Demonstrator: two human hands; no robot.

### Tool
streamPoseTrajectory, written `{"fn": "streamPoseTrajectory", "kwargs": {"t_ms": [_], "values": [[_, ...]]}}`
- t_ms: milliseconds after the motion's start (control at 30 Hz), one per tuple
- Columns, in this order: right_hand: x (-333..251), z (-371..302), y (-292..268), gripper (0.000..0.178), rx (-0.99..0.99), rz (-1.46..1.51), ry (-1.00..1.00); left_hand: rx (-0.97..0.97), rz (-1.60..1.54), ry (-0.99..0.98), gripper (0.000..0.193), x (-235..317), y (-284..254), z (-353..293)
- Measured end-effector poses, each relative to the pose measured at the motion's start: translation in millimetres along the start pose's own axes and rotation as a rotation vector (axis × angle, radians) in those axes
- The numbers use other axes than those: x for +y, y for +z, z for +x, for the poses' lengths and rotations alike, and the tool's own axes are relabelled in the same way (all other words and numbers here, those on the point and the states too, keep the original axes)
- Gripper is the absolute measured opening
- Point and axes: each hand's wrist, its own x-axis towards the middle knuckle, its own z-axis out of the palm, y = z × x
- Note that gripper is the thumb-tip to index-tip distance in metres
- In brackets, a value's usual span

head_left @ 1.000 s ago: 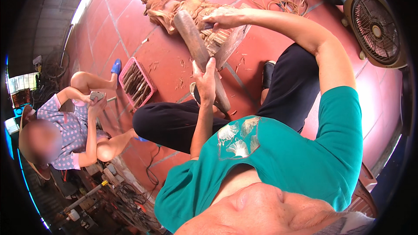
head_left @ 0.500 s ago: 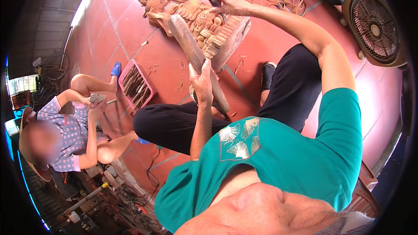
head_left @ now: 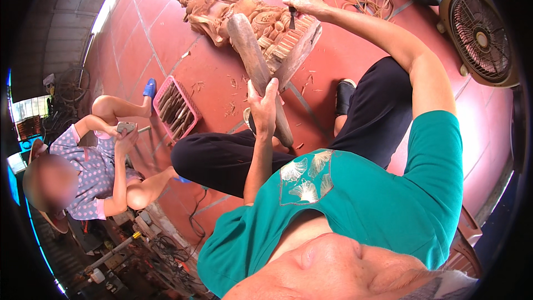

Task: The person is carving a wooden sculpture using a chisel and mallet. They repeatedly strike the chisel to shape the wood, focusing on detailed areas of the sculpture.

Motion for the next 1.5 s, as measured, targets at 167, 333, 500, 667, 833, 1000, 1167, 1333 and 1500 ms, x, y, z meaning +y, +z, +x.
{"fn": "streamPoseTrajectory", "kwargs": {"t_ms": [167,333,500,667,833,1000,1167,1333,1500], "values": [[4,-1,1,0.065,0.015,-0.104,0.020,0.013,0.012,-0.018,0.019,-3,2,0],[-4,-9,1,0.066,0.026,-0.155,-0.015,0.004,0.006,-0.009,0.019,-7,5,0],[-7,-11,1,0.066,0.033,-0.227,-0.092,-0.009,0.046,-0.013,0.019,-2,7,0],[-8,-16,0,0.060,0.035,-0.244,-0.142,-0.055,0.129,-0.047,0.017,25,-3,-2],[-6,-20,-7,0.047,-0.031,-0.197,-0.105,-0.171,0.312,0.034,0.019,86,-26,13],[-7,-15,-11,0.047,-0.020,-0.228,-0.067,-0.351,0.638,0.090,0.039,167,-19,58],[-19,-16,-5,0.047,-0.048,-0.275,-0.094,-0.407,0.656,0.263,0.067,182,18,113],[-23,-18,-2,0.049,-0.046,-0.322,-0.079,-0.439,1.070,0.495,0.078,153,43,162],[-9,-17,-6,0.052,-0.005,-0.246,-0.054,-0.625,1.026,0.258,0.078,131,44,186]]}}
